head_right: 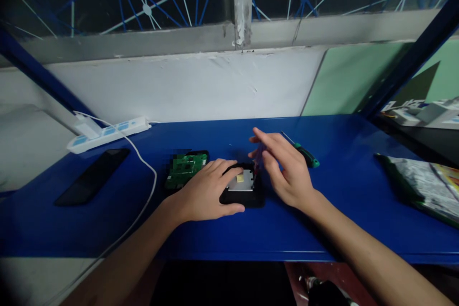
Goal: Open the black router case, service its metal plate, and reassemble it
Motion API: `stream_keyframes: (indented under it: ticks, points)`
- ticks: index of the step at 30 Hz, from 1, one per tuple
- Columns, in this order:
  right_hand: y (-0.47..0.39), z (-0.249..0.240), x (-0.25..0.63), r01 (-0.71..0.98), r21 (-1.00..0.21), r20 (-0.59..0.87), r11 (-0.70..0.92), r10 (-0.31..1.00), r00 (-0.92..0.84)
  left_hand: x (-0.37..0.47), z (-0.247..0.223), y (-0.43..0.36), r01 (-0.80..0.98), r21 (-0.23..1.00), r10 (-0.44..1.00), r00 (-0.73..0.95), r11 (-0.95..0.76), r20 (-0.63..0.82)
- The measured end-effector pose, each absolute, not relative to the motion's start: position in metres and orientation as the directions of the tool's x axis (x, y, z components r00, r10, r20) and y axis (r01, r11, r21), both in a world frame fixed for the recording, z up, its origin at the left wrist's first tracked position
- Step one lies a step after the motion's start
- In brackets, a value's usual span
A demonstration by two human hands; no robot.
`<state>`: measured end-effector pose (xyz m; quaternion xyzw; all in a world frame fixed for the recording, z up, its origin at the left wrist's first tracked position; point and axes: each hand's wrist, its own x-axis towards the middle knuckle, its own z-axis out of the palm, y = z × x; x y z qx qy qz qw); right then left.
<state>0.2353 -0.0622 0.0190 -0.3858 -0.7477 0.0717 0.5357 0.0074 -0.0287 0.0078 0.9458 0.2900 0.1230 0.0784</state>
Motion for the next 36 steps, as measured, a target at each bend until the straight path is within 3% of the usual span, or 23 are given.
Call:
stream_keyframes:
  ticks: [8, 36]
  points:
    - [-0.0589, 0.0145, 0.2328, 0.498, -0.534, 0.763, 0.683, 0.643, -0.065, 0.0072, 0.0084, -0.0291, 0.528, 0.237, 0.572, 0.799, -0.815, 0.184]
    - [-0.0609, 0.0205, 0.2351, 0.508, -0.471, 0.793, 0.721, 0.598, -0.113, 0.0068, 0.0045, -0.0275, 0.523, 0.225, 0.564, 0.803, -0.822, 0.193]
